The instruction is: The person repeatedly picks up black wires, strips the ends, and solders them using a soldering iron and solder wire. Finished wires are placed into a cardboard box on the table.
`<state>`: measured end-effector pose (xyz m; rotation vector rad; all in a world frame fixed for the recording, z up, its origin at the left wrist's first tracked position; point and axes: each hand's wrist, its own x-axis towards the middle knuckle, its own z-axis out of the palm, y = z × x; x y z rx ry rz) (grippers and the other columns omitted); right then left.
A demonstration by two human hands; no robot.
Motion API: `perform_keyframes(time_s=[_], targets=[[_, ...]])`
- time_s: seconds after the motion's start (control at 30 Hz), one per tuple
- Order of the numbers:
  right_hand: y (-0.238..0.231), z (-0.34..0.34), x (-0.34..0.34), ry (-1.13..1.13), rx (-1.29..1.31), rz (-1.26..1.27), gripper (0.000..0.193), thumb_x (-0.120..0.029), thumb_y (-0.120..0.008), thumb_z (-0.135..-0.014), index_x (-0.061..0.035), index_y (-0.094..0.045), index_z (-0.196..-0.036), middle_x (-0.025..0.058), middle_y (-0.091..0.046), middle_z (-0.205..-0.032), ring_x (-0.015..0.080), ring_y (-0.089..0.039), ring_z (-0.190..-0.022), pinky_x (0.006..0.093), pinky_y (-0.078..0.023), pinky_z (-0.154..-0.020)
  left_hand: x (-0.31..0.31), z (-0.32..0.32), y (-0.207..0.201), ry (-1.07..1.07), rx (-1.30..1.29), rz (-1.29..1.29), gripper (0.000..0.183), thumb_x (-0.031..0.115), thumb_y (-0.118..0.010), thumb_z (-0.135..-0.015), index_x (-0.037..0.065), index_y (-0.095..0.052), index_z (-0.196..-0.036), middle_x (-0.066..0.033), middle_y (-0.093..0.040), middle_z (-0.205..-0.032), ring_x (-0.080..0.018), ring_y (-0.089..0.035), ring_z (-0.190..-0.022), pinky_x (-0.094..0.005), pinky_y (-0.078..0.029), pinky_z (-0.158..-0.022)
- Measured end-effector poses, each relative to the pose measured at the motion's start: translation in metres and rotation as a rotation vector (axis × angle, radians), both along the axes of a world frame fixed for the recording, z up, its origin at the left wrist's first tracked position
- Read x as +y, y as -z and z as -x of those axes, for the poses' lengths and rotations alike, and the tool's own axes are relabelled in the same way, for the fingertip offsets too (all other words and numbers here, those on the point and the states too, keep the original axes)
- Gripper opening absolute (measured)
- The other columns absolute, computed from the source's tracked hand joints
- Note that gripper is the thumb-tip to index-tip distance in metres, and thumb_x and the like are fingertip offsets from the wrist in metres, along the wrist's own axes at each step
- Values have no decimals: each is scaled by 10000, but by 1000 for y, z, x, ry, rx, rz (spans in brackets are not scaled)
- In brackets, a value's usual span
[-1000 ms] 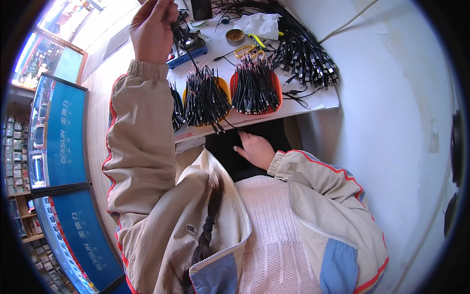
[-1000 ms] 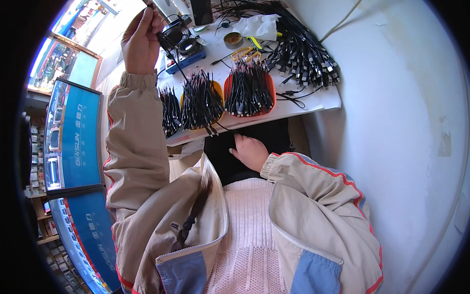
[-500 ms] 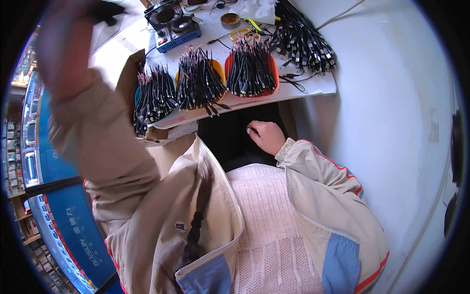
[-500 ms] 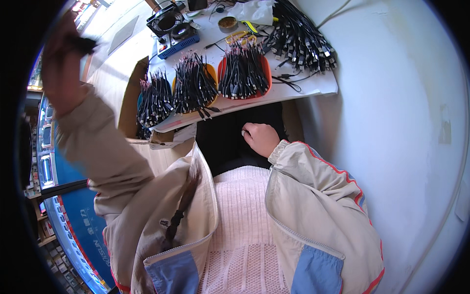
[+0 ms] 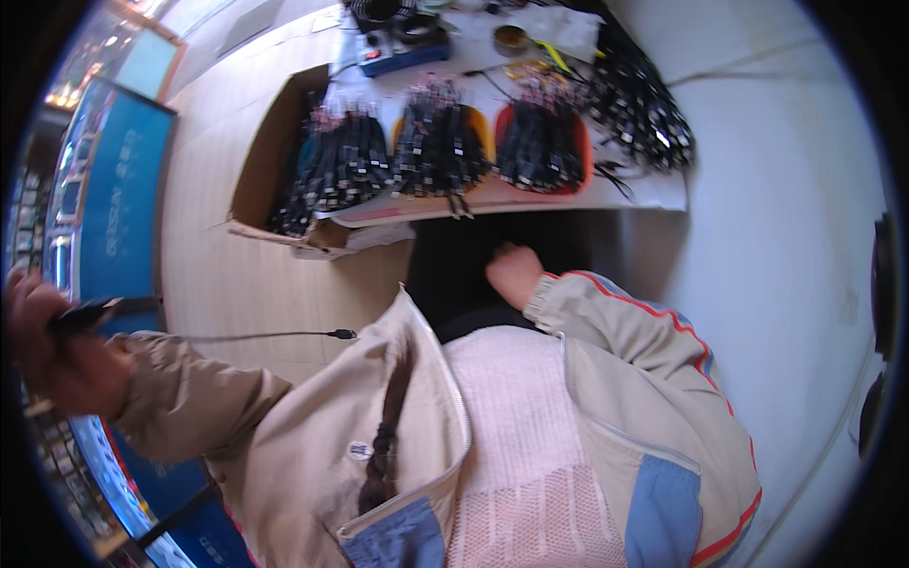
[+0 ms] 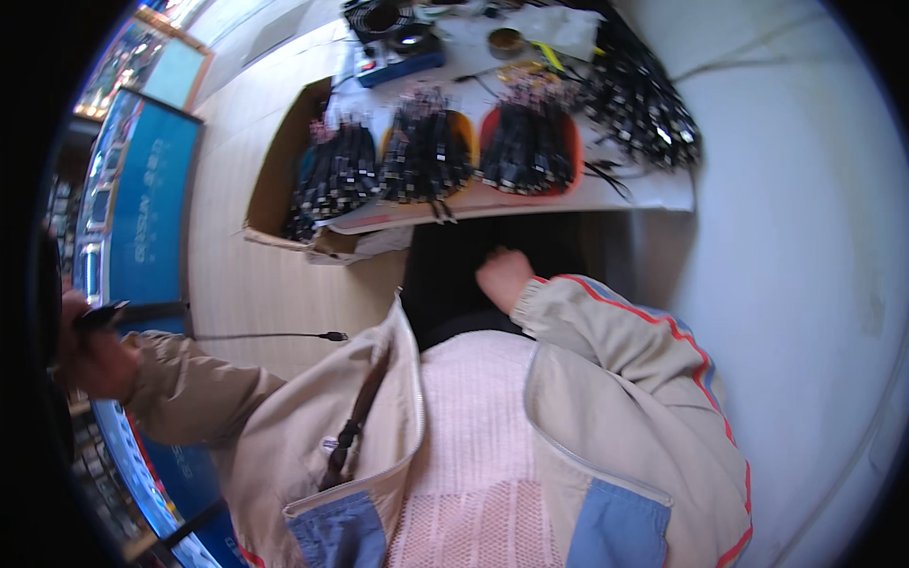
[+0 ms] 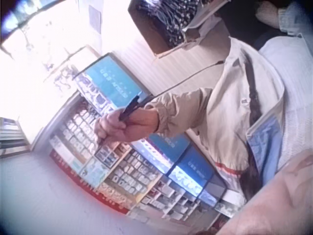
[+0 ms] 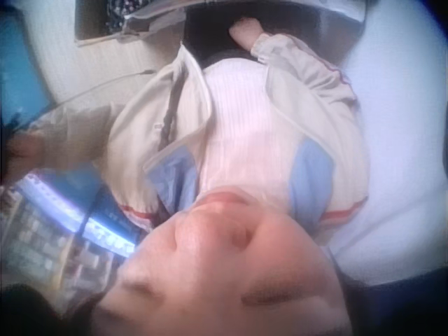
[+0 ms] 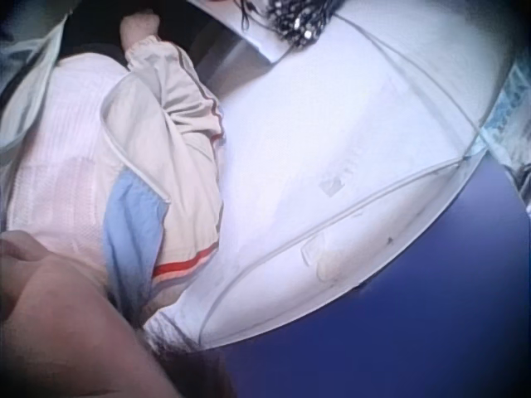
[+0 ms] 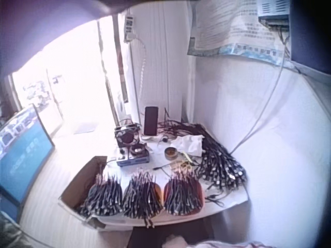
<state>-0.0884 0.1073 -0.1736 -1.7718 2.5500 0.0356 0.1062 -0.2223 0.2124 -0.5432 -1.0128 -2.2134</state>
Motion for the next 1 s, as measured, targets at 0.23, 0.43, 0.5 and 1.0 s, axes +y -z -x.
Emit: perform_keyframes(time_s=[0.23,0.43,0.5,1.0], targets=[[15,5,15,-54,-207,23,111,-133,-595,-722,-60,-679,-720,134,-639,-738,289,-642,-725,414,-524,-589,-83,4,84,-478,-177,128,151,119,-534,-979,-20,-505,-1031,-49,-441,-876,-112,-377,-677,-266,-356,-665],[33,8,4,85,-527,-335,199,-198,-600,-795,-42,-715,-750,190,-683,-769,360,-674,-713,461,-544,-653,-142,29,100,-592,-95,118,173,133,-547,-975,-31,-542,-1031,-57,-493,-896,-117,-404,-703,-265,-362,-684],[38,13,0,118,-616,-458,265,-296,-608,-835,-61,-711,-902,222,-678,-866,388,-664,-779,481,-533,-727,-159,32,110,-644,-142,124,155,120,-569,-964,-23,-550,-1021,-61,-512,-897,-117,-416,-713,-260,-368,-675],[118,31,56,663,-723,-393,217,-135,-562,-827,-24,-689,-963,233,-672,-949,390,-659,-911,472,-523,-821,-317,149,247,-627,-675,111,239,68,-544,-962,-83,-599,-1139,-140,-609,-1041,-188,-555,-858,-276,-470,-774]])
